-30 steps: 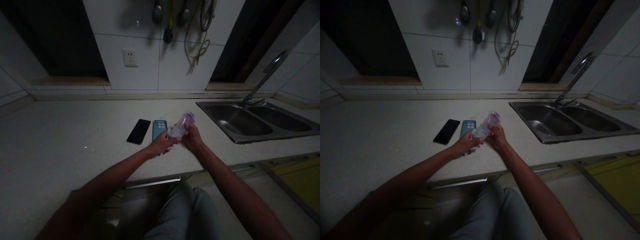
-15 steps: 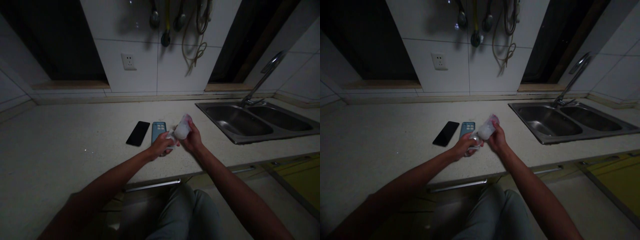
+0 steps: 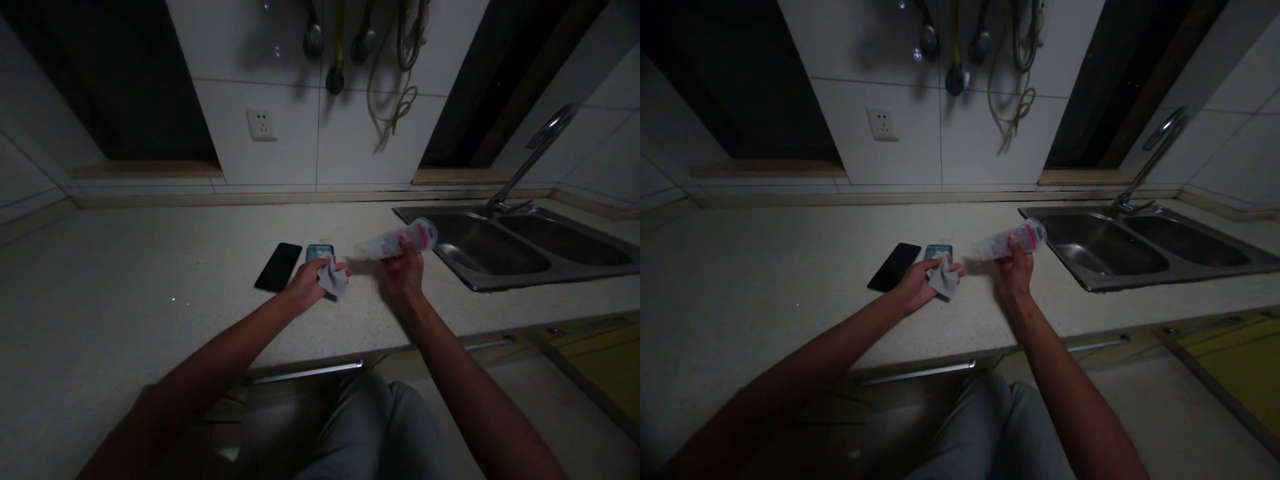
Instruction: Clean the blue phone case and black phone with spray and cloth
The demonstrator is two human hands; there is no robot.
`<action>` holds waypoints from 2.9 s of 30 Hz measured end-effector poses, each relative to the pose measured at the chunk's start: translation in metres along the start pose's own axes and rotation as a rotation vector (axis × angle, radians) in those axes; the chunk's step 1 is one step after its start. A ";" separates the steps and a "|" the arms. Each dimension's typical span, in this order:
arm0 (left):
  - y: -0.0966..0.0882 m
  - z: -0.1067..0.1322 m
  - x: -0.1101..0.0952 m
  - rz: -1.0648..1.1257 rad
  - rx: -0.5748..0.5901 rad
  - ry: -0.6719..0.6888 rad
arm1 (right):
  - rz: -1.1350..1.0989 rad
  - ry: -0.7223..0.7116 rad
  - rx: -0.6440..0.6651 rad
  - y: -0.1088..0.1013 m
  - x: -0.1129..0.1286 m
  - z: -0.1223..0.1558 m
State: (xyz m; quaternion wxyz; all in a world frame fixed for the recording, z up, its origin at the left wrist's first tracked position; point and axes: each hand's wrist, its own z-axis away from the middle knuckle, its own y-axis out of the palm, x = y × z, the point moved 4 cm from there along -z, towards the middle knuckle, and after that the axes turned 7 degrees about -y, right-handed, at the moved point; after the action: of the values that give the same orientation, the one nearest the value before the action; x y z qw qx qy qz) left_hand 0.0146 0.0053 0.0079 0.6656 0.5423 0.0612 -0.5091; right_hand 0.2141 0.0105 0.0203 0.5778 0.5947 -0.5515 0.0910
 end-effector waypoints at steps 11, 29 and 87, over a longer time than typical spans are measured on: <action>0.009 0.003 0.004 0.147 0.107 -0.074 | 0.281 0.077 0.336 0.021 -0.010 0.034; 0.016 0.006 0.012 0.188 0.102 -0.132 | 0.340 0.063 0.342 0.020 -0.007 0.035; 0.012 0.016 0.016 -0.395 0.300 -0.034 | 0.486 -0.268 0.398 0.008 -0.007 0.029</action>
State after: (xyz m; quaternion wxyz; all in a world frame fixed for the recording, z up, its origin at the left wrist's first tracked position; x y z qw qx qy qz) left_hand 0.0233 -0.0183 0.0127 0.4661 0.6039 0.0784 -0.6417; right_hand 0.1902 -0.0065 0.0104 0.3343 0.5537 -0.7197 0.2526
